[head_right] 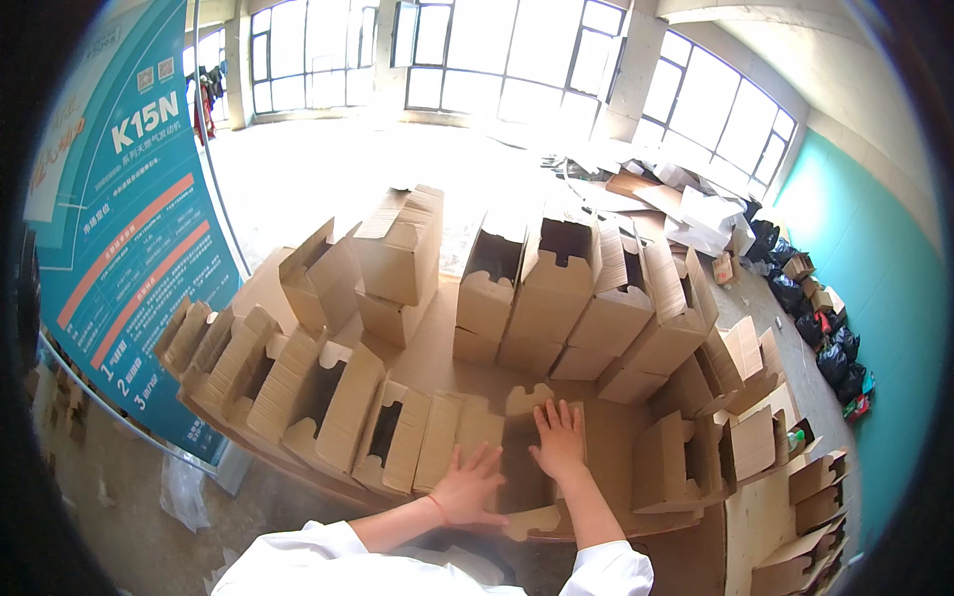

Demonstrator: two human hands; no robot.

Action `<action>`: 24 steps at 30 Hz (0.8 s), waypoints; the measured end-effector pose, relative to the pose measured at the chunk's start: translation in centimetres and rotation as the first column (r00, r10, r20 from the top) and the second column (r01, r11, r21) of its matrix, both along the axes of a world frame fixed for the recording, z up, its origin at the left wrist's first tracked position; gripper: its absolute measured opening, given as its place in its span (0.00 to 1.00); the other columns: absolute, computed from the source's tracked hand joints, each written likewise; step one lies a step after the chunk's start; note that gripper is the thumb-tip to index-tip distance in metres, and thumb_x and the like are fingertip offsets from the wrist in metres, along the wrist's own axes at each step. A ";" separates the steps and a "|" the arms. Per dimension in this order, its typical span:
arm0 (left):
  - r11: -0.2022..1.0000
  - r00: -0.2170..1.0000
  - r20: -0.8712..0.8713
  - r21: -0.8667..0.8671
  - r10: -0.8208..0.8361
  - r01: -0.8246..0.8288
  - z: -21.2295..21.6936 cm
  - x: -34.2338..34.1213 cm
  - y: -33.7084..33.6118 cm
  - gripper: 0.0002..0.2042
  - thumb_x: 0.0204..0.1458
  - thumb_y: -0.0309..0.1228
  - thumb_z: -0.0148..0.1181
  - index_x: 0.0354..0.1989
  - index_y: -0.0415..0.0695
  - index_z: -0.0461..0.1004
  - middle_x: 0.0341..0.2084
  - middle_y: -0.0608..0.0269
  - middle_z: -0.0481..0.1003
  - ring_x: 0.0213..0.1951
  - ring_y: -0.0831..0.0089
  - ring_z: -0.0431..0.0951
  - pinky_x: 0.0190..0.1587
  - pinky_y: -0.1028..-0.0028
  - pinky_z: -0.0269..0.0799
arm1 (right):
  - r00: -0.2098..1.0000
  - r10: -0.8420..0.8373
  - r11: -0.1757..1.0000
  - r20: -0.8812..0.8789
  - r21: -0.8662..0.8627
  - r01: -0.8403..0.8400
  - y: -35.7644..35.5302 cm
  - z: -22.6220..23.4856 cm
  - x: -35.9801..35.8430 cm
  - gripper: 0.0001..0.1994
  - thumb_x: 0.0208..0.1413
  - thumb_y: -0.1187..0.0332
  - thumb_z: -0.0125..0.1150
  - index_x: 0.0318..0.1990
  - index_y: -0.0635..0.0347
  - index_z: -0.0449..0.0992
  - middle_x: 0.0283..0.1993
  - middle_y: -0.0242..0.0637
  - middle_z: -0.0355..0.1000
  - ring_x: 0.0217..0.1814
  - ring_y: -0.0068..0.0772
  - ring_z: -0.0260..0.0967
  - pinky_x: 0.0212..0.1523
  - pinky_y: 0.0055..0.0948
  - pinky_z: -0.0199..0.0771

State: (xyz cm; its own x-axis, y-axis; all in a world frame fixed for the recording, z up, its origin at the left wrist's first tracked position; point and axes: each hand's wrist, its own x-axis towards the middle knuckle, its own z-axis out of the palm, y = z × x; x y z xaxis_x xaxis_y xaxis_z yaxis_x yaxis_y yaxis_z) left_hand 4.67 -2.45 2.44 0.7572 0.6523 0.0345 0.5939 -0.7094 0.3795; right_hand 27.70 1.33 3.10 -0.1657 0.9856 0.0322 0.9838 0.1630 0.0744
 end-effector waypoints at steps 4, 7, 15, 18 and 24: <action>0.999 1.000 0.025 -0.041 0.013 -0.012 0.5 0.3 -0.2 0.36 0.43 0.64 0.57 0.52 0.47 0.72 0.69 0.47 0.48 0.71 0.49 0.39 0.65 0.35 0.30 | 0.922 -0.074 0.997 -0.379 -0.051 0.059 -0.6 -2.4 2.6 0.39 0.48 0.68 0.63 0.69 0.51 0.54 0.75 0.42 0.40 0.75 0.52 0.38 0.72 0.49 0.41; 0.994 0.998 -0.033 -0.099 0.050 -0.053 1.4 1.1 -0.2 0.35 0.40 0.64 0.60 0.49 0.47 0.73 0.69 0.48 0.48 0.71 0.49 0.39 0.65 0.35 0.30 | 0.693 -0.106 0.994 -0.713 -0.076 0.074 -0.4 -5.1 3.3 0.37 0.47 0.77 0.54 0.69 0.53 0.53 0.75 0.42 0.38 0.76 0.51 0.36 0.72 0.42 0.44; 0.991 0.999 -0.030 -0.126 0.043 -0.047 0.8 0.9 0.2 0.35 0.34 0.63 0.65 0.45 0.49 0.75 0.70 0.55 0.47 0.71 0.52 0.37 0.65 0.35 0.30 | 0.566 -0.154 0.977 -0.810 -0.039 0.210 -3.2 -4.3 3.2 0.30 0.51 0.78 0.51 0.65 0.59 0.59 0.74 0.47 0.40 0.76 0.47 0.37 0.72 0.36 0.44; 0.992 0.997 -0.014 -0.106 0.069 -0.071 0.3 0.9 0.4 0.33 0.34 0.63 0.65 0.43 0.50 0.76 0.70 0.57 0.47 0.72 0.53 0.38 0.65 0.36 0.30 | 0.598 -0.179 0.893 -0.781 0.125 0.432 -6.9 4.3 7.2 0.23 0.57 0.72 0.52 0.62 0.64 0.63 0.66 0.49 0.59 0.69 0.46 0.55 0.67 0.37 0.56; 0.991 0.996 0.022 -0.100 0.088 -0.086 0.7 1.4 0.0 0.31 0.35 0.62 0.66 0.42 0.51 0.77 0.69 0.58 0.49 0.71 0.55 0.39 0.66 0.37 0.30 | 0.714 -0.544 0.728 -0.440 0.177 0.663 -15.7 2.6 23.9 0.12 0.53 0.76 0.48 0.40 0.68 0.77 0.36 0.52 0.76 0.41 0.55 0.73 0.45 0.43 0.73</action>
